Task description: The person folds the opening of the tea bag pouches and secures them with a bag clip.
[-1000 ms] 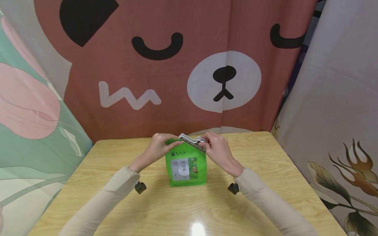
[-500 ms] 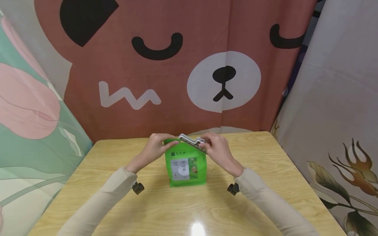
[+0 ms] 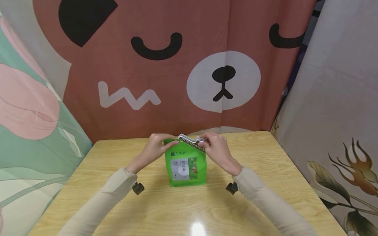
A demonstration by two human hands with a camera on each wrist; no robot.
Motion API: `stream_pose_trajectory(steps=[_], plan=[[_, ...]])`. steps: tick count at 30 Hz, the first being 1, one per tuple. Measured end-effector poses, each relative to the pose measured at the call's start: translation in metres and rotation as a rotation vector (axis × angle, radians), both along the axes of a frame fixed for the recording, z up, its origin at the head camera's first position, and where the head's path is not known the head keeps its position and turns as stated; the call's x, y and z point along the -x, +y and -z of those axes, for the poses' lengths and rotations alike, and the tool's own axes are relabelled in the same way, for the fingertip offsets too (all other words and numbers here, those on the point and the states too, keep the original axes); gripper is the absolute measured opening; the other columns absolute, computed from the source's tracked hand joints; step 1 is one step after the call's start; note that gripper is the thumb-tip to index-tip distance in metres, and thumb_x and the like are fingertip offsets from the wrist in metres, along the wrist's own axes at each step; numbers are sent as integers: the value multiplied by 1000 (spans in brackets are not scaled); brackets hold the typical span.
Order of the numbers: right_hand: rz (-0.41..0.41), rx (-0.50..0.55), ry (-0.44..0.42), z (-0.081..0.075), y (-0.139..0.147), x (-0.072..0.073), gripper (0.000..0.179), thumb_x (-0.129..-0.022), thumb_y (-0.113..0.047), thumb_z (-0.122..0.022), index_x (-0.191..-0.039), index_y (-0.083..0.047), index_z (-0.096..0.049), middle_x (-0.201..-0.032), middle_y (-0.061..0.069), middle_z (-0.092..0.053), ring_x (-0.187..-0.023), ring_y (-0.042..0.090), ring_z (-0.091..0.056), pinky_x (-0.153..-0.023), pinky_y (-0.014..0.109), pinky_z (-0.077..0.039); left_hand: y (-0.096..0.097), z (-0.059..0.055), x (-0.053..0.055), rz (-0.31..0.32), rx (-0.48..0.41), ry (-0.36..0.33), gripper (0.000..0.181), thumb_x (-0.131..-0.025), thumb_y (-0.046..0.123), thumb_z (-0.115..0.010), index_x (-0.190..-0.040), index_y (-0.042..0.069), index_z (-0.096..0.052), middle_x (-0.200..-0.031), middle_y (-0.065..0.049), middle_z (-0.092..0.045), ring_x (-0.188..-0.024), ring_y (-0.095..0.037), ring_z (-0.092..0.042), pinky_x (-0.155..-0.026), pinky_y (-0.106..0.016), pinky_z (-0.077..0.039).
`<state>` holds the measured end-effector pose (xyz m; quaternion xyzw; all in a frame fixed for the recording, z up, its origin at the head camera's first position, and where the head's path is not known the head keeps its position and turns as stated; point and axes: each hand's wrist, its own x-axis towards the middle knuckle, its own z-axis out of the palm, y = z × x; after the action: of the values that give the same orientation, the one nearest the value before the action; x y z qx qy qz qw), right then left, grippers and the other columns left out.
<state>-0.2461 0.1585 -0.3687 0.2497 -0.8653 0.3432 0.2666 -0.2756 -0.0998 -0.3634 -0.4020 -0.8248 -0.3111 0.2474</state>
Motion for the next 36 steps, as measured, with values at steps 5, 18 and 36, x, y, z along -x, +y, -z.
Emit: stream_pose_trajectory(steps=[5, 18, 36], plan=[[-24, -6, -37, 0, 4, 0, 24, -84, -9, -79, -105, 0, -72, -89, 6, -69, -71, 15, -64, -62, 31, -52, 0, -1, -1, 5, 2, 6, 16, -90, 17, -76, -103, 8, -78, -95, -2, -75, -62, 0, -54, -57, -22, -44], [-47, 21, -73, -2, 6, -4, 26, -85, -10, -78, -109, 0, -72, -92, 6, -70, -74, 16, -67, -64, 32, -54, 0, -3, -2, 8, 4, 3, 15, -90, 17, -75, -103, 9, -78, -94, -1, -75, -68, -2, -60, -59, -24, -47], [21, 88, 53, 4, -3, -1, 16, -81, -2, -81, -96, -3, -75, -77, 3, -70, -61, 12, -64, -54, 31, -45, 1, -1, 0, 0, -2, -5, 16, -90, 16, -75, -104, 8, -78, -96, -2, -75, -67, -2, -62, -60, -21, -47]])
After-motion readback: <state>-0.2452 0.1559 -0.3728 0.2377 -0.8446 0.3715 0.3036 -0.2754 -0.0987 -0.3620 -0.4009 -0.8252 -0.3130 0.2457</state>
